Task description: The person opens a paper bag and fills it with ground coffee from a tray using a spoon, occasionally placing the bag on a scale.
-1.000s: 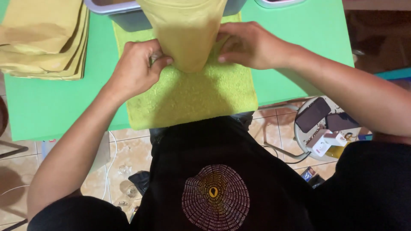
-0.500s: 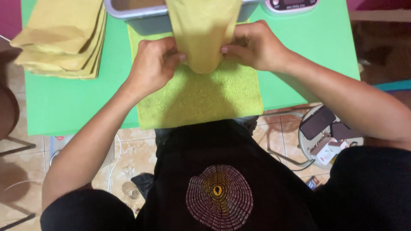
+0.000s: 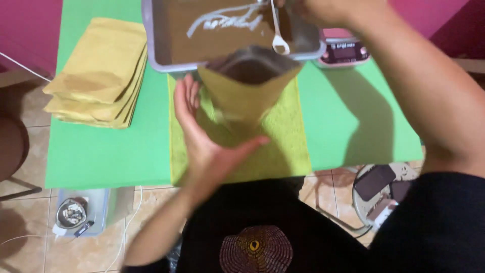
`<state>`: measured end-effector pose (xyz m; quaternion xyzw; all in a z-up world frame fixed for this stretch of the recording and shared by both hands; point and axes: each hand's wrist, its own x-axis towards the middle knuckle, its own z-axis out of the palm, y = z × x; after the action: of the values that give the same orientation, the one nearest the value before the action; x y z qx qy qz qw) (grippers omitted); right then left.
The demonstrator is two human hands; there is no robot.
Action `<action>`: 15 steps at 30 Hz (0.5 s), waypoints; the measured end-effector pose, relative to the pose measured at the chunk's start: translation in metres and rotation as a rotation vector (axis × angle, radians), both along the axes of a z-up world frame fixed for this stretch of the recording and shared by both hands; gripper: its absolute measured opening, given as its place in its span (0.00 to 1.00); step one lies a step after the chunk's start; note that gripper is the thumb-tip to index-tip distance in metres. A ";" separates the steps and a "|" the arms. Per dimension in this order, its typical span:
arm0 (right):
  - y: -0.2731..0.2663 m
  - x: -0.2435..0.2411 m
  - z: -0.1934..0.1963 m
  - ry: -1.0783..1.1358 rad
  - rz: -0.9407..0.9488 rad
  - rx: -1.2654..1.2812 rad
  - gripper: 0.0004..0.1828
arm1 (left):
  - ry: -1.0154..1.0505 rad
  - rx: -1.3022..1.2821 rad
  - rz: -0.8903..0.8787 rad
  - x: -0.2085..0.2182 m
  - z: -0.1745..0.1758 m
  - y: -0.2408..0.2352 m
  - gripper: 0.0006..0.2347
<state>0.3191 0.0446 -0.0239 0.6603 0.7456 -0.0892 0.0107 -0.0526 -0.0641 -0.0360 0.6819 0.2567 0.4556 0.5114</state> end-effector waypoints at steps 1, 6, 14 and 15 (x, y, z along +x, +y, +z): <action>0.029 -0.001 -0.010 -0.023 -0.187 -0.144 0.16 | -0.001 -0.109 0.067 0.006 0.014 -0.018 0.61; 0.060 -0.042 -0.004 -0.256 0.014 -0.224 0.13 | 0.147 0.300 0.483 0.058 -0.043 -0.014 0.67; 0.092 -0.030 -0.038 -0.587 0.286 -0.266 0.12 | 0.231 0.274 0.652 0.097 -0.018 0.014 0.66; 0.093 -0.029 -0.038 -0.578 0.317 -0.245 0.13 | 0.202 0.228 0.638 0.097 -0.013 0.017 0.63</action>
<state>0.2903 0.1377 -0.0619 0.5281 0.7888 0.0154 0.3141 0.0443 -0.0471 -0.0492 0.6618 0.4533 0.5486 0.2359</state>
